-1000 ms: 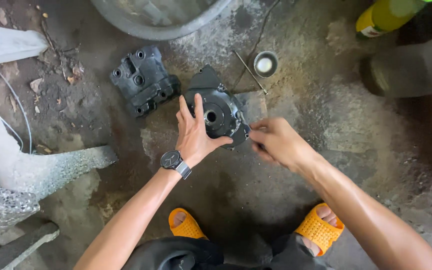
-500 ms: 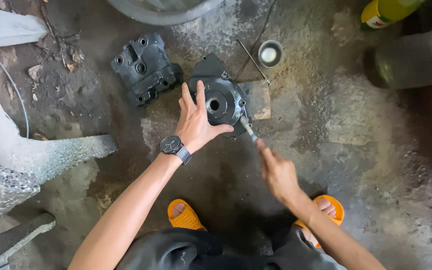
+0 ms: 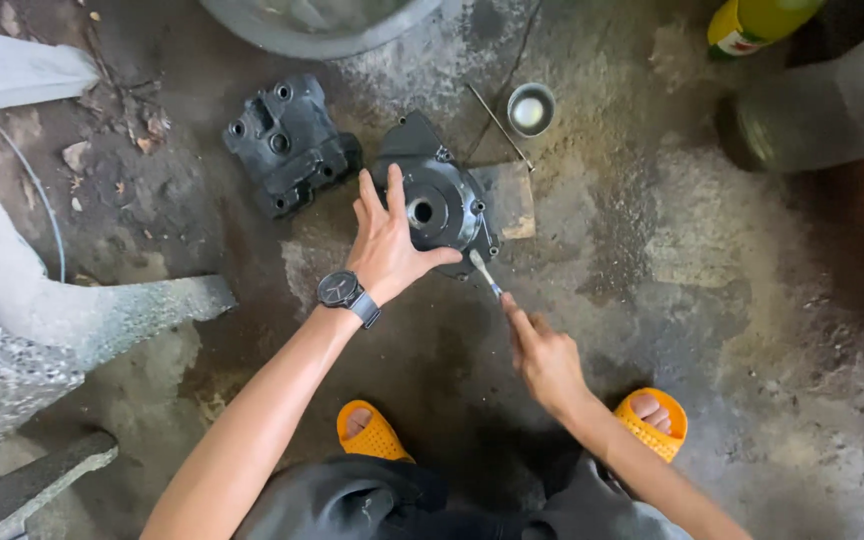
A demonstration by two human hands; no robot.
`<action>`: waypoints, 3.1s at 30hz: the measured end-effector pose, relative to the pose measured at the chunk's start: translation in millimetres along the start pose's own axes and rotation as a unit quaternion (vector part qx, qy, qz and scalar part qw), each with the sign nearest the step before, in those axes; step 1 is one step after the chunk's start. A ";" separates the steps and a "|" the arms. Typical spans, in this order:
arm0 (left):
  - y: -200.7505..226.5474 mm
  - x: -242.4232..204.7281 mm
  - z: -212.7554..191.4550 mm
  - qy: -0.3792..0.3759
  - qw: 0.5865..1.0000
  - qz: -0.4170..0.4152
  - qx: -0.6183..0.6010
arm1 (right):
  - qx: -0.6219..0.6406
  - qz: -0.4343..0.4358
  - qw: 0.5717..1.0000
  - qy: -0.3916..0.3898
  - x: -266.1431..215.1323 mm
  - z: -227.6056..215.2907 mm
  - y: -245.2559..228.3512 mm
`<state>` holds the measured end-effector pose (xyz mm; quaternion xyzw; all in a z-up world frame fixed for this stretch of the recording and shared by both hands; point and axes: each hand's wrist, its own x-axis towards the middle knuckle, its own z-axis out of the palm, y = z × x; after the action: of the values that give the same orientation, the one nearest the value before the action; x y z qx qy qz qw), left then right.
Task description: Cleaning motorcycle engine covers using a brush and solvent.
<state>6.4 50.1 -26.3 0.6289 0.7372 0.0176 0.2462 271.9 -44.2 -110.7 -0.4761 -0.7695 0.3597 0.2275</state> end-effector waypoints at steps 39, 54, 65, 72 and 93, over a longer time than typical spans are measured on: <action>17.9 22.5 -18.3 0.000 0.984 0.153 0.095 | -0.048 0.093 0.994 -0.014 161.4 -140.3 -12.4; 19.6 25.3 -12.0 0.024 0.981 0.176 0.079 | -0.009 0.100 0.995 -0.001 54.2 -17.5 -6.8; 17.9 27.0 -11.2 0.005 0.982 0.170 0.081 | -0.089 0.044 0.995 -0.032 97.3 -37.5 3.1; 19.7 28.9 -12.3 0.001 0.982 0.163 0.091 | -0.097 0.059 0.992 -0.058 105.5 -47.6 -9.8; 16.9 25.2 -9.3 0.017 0.982 0.171 0.082 | -0.067 -0.012 0.995 -0.077 154.3 -65.3 -16.5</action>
<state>16.1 79.9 -21.0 0.7634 0.6217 0.0095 0.1750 239.4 111.4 -55.2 -0.4523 -0.8127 0.3400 0.1394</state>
